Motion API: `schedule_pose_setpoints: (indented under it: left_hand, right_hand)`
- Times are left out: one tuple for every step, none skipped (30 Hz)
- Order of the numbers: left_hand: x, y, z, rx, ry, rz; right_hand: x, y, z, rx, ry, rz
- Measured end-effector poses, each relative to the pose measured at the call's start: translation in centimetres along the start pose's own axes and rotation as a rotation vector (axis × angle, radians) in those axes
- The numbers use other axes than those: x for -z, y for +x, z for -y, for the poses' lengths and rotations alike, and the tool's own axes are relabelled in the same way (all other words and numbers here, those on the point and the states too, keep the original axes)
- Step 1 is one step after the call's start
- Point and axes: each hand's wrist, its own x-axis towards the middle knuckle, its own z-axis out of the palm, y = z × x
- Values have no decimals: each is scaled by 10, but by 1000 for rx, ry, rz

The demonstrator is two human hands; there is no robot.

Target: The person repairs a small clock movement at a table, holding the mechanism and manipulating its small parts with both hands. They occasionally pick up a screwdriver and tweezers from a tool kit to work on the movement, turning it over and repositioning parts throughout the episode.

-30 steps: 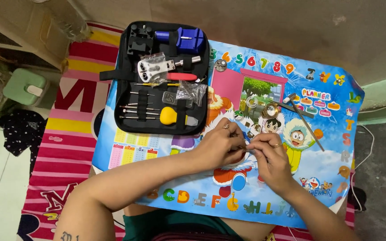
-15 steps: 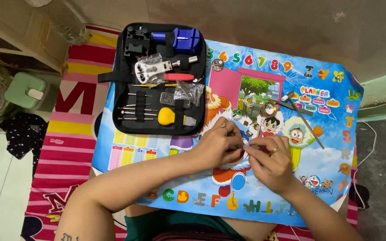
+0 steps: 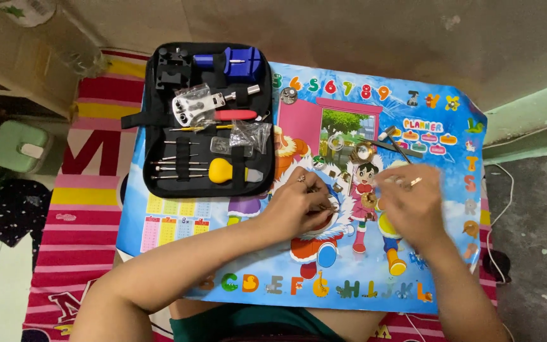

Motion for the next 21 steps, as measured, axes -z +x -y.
schedule_pose_setpoints:
  left_hand:
    - [0, 0, -1, 4, 2, -7]
    - [1, 0, -2, 3, 3, -8]
    - [3, 1, -3, -24, -41, -7]
    - [6, 3, -3, -52, -80, -6]
    - [6, 3, -3, -55, -76, -7]
    - [6, 3, -4, -45, -68, -2]
    - [6, 3, -4, -35, -59, 4]
    - [2, 2, -1, -33, -58, 5]
    - [-2, 0, 2, -18, -24, 0]
    - [-5, -1, 5, 0, 8, -5]
    - [-5, -1, 6, 4, 9, -5]
    - [-5, -1, 6, 6, 8, -4]
    - [-6, -2, 6, 8, 6, -3]
    - [-6, -1, 6, 13, 5, -7]
    - [-5, -1, 5, 12, 6, -11]
    - [-4, -1, 5, 11, 7, -14]
    - [-5, -2, 5, 16, 4, -16]
    - [-4, -1, 6, 9, 1, -11]
    - [-4, -1, 7, 1, -2, -6]
    - [-5, -1, 7, 3, -3, -5]
    - [-5, -2, 7, 0, -2, -9]
  right_hand:
    - [10, -5, -17, -66, -162, 10]
    - [11, -9, -20, -65, -163, 10]
    - [13, -14, -23, -226, -330, 113]
    - [13, -17, -27, -387, -495, 209]
    - [10, -16, -28, -385, -494, 204]
    - [6, -16, -29, -357, -503, 185]
    - [2, -16, -30, -330, -512, 166]
    - [0, -20, -31, -330, -510, 166]
    - [-3, -23, -34, -288, -521, 108]
    - [-6, -25, -35, -246, -530, 51]
    - [-9, -35, -38, -246, -526, 54]
    - [-12, -45, -42, -256, -503, -1]
    - [-14, -55, -46, -265, -479, -57]
    - [-13, -50, -35, -261, -477, -51]
    - [-11, -44, -24, -209, -219, -70]
    - [-10, -40, -12, -160, 40, -89]
    - [-9, -34, -5, -160, 42, -83]
    - [-8, -28, 1, -83, 52, -52]
    - [-7, -22, 8, -6, 62, -21]
    - [-8, -26, 5, -8, 63, -20]
    - [-9, -30, 2, -23, 174, -44]
